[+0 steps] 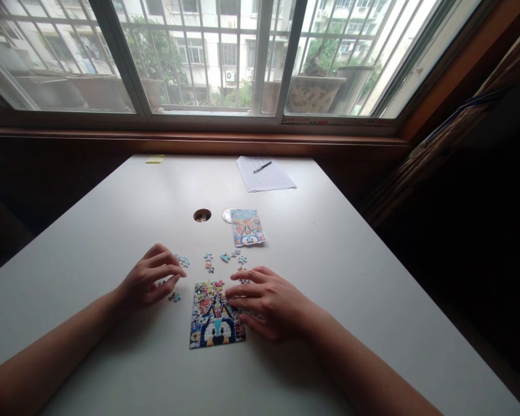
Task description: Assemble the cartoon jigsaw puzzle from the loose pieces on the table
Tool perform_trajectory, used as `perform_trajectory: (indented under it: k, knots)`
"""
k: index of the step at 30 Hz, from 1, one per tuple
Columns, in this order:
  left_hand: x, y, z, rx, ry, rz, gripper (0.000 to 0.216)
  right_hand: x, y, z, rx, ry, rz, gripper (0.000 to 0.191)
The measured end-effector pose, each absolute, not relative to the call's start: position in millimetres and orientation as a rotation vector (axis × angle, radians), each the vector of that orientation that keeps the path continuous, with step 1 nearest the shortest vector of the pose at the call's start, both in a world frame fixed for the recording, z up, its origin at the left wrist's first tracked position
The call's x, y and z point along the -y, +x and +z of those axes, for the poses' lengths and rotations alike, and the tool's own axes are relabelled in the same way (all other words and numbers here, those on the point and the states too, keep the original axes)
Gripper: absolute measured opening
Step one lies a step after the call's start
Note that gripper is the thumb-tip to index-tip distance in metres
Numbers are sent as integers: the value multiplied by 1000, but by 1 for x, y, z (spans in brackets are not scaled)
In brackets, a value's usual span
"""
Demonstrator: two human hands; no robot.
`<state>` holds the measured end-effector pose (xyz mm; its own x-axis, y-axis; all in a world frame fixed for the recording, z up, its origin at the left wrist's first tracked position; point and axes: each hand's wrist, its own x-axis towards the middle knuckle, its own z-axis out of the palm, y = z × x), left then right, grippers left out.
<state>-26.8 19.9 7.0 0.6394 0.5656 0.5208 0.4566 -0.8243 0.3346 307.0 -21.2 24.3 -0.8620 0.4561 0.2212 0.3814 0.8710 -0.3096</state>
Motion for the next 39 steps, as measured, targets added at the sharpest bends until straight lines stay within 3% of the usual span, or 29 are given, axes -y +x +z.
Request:
perform_trajectory:
  k: [39]
  knots:
    - [-20, -28, 6, -784, 2718, 879, 17, 22, 307, 21, 2743, -623, 367, 45]
